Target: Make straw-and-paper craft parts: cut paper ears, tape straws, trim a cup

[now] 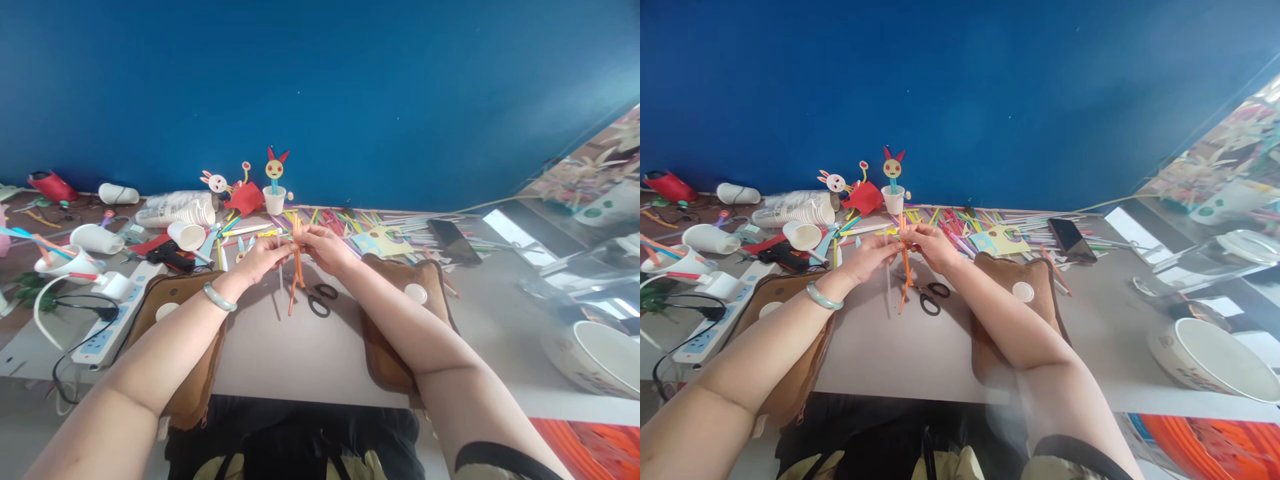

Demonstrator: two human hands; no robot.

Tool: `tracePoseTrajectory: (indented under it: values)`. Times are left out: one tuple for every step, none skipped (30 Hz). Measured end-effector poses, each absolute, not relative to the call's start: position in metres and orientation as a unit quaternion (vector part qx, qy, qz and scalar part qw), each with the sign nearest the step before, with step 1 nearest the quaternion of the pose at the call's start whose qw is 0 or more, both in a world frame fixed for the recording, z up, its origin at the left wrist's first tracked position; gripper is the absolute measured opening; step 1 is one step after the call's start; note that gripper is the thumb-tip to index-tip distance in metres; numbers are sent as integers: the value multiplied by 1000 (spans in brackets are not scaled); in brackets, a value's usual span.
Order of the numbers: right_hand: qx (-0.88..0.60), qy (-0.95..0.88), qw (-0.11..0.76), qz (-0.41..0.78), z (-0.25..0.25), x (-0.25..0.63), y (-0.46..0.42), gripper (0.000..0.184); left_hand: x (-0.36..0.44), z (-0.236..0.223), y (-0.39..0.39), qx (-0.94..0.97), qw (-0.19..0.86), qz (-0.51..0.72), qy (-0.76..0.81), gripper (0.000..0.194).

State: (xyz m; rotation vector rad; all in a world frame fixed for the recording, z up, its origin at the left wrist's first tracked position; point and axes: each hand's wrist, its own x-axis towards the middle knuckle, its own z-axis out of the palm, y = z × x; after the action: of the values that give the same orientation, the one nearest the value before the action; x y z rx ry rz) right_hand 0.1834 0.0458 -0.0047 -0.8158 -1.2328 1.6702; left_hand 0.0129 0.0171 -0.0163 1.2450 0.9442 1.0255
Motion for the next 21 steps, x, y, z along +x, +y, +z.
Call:
tracePoseTrajectory:
  values:
    - [-326, -500, 440, 671, -4, 183, 45, 37, 13, -16, 17, 533, 594, 444, 407, 36]
    - [-324, -505, 439, 669, -4, 183, 44, 36, 13, -16, 17, 531, 595, 446, 407, 36]
    - [-322, -511, 437, 666, -3, 183, 44, 36, 13, -15, 17, 528, 595, 447, 408, 35]
    - [-321, -518, 433, 665, -3, 183, 45, 36, 13, -15, 17, 527, 596, 448, 408, 35]
    - [-320, -524, 428, 663, -3, 184, 45, 35, 12, -15, 17, 526, 597, 448, 408, 35]
    - [-321, -529, 423, 662, -3, 185, 46, 34, 11, -14, 17, 527, 598, 447, 407, 35]
    - [-320, -534, 418, 662, -3, 185, 47, 32, 10, -15, 17, 529, 600, 444, 405, 35]
    - [-320, -538, 413, 661, -3, 186, 47, 31, 9, -15, 17, 532, 601, 440, 403, 35]
    - [-318, -543, 408, 662, -4, 187, 48, 30, 9, -15, 17, 534, 603, 437, 401, 35]
    - [-315, -546, 404, 663, -4, 187, 49, 29, 8, -15, 17, 536, 604, 433, 400, 35]
    - [-313, -548, 401, 664, -5, 188, 49, 29, 8, -15, 17, 538, 605, 430, 399, 36]
    - [-310, -549, 400, 666, -5, 188, 50, 29, 8, -15, 17, 539, 606, 427, 400, 37]
    - [-308, -549, 400, 667, -6, 189, 50, 29, 8, -15, 17, 539, 607, 424, 401, 37]
    - [-307, -549, 400, 667, -6, 189, 51, 30, 8, -14, 17, 540, 607, 422, 403, 38]
    - [-307, -548, 402, 666, -7, 189, 51, 30, 8, -14, 16, 540, 607, 419, 405, 38]
    - [-307, -548, 403, 665, -7, 189, 51, 31, 8, -13, 16, 541, 606, 416, 407, 39]
    - [-307, -548, 404, 665, -8, 189, 51, 31, 8, -13, 16, 542, 605, 414, 410, 39]
    - [-306, -548, 403, 666, -8, 189, 50, 32, 8, -12, 16, 544, 604, 412, 412, 40]
    - [-305, -547, 402, 668, -8, 189, 50, 32, 8, -12, 16, 548, 603, 408, 413, 42]
    - [-304, -544, 402, 671, -8, 189, 50, 33, 8, -12, 16, 554, 602, 399, 413, 42]
    - [-303, -540, 403, 674, -8, 189, 50, 34, 8, -12, 16, 564, 603, 386, 411, 42]
